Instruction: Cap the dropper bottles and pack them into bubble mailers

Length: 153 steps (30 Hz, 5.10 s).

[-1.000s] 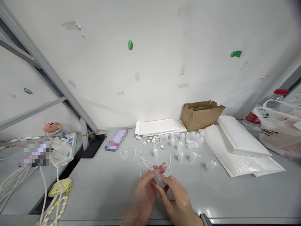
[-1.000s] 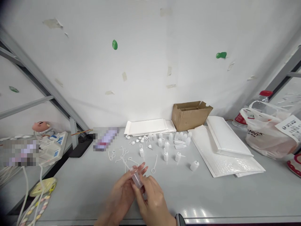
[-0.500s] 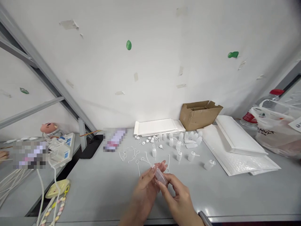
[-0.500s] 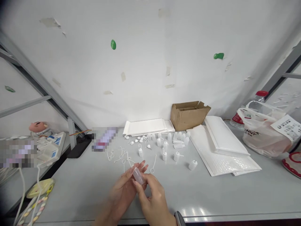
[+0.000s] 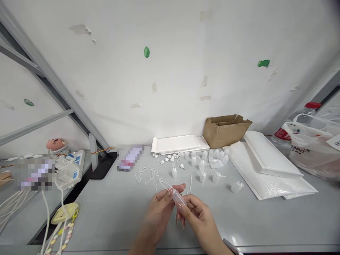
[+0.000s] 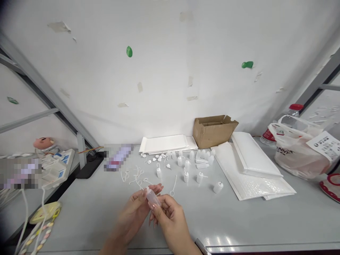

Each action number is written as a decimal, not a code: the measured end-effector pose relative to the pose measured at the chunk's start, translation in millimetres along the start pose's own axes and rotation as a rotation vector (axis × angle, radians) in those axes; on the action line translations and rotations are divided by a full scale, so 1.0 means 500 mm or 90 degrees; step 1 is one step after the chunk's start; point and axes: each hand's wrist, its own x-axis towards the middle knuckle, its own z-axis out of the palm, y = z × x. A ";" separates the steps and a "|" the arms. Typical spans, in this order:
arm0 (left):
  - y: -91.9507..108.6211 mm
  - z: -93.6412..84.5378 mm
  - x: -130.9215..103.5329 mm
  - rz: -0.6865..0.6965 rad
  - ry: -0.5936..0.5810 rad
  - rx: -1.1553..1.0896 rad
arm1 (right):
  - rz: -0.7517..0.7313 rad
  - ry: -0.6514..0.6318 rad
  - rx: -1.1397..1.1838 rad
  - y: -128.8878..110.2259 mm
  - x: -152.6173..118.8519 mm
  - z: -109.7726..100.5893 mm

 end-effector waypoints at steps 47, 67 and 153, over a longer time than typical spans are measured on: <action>0.079 -0.127 0.252 0.288 0.252 1.072 | 0.036 0.068 0.134 -0.017 -0.004 -0.063; 0.053 -0.038 0.020 0.137 0.156 0.153 | 0.035 -0.003 0.088 0.000 0.009 -0.032; -0.006 -0.024 0.017 0.136 0.136 0.201 | 0.069 -0.028 0.060 0.012 0.016 -0.031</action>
